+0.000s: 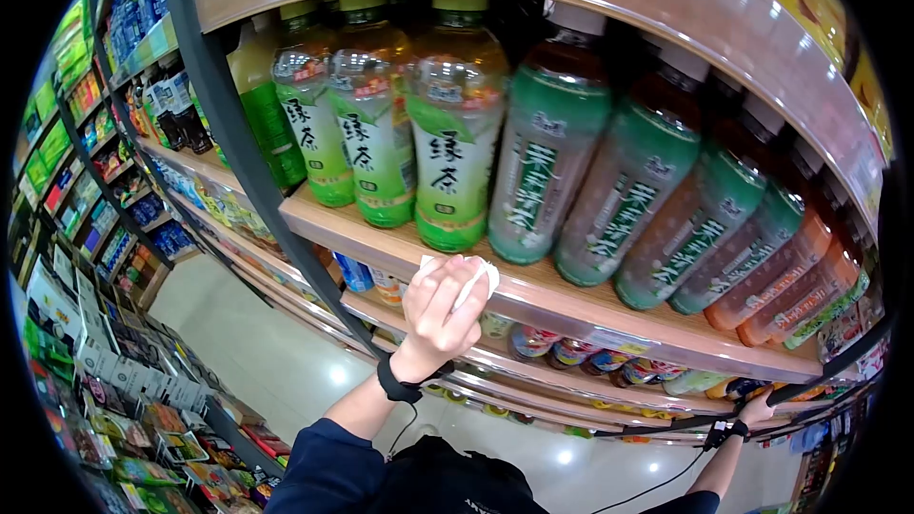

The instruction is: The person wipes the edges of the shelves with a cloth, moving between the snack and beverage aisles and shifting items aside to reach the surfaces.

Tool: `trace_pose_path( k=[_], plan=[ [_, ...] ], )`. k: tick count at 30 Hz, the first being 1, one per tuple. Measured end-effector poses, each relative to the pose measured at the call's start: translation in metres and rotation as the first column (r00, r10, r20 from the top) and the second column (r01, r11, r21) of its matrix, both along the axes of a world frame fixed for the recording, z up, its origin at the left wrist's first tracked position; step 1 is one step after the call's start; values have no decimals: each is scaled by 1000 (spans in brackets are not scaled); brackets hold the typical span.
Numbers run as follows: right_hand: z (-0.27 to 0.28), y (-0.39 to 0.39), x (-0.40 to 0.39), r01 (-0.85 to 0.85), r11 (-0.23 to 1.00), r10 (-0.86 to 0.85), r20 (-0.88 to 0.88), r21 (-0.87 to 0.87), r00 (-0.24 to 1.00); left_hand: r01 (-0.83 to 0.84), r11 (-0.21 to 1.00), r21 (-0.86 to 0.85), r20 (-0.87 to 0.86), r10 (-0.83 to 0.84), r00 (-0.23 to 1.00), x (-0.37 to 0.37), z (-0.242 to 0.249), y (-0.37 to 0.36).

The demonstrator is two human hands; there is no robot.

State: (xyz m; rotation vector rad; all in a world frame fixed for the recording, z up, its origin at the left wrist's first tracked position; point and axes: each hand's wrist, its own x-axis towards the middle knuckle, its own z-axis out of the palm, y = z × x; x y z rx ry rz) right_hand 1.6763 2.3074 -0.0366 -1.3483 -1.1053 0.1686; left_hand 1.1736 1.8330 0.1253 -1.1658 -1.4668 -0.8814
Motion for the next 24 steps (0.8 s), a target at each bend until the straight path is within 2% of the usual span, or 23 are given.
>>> trace_pose_path(
  k=[1,2,4,5,6,10,12,14,15,18,22,24],
  plan=[
    [-3,5,4,14,1000,-14,4,-16,1000,0,1000,-1,-14,0,1000,-8,-1,-5],
    [-6,10,6,82,996,-85,73,48,994,-4,1000,-2,-28,4,1000,-15,-2,-11],
    [-8,15,11,58,998,-58,15,-4,998,-29,1000,13,-46,29,999,-30,-5,-22],
    [-6,14,12,117,990,-110,86,-79,990,-49,998,29,-52,50,997,-39,-7,-28],
    [-5,14,10,135,988,-128,81,-81,988,-68,997,47,-61,71,996,-47,-8,-34],
    [-43,61,45,137,991,-137,19,12,990,-133,988,82,-26,135,990,-76,-12,-60],
    [-35,48,34,161,986,-162,-15,-54,987,-163,981,106,-27,167,986,-87,-10,-68],
    [-18,30,21,191,975,-183,73,-112,980,-199,970,142,-28,205,978,-103,-11,-78],
    [-26,40,29,169,984,-166,60,-48,984,-189,971,146,-24,195,981,-109,-9,-84],
    [-27,43,33,207,963,-190,112,-171,975,-199,962,184,9,201,980,-127,-4,-99],
    [-32,45,34,189,977,-181,85,-100,980,-238,955,178,39,235,971,-129,-3,-103],
    [-33,46,37,180,976,-166,115,-125,979,-249,948,199,128,227,966,-122,-3,-100]
  ],
)
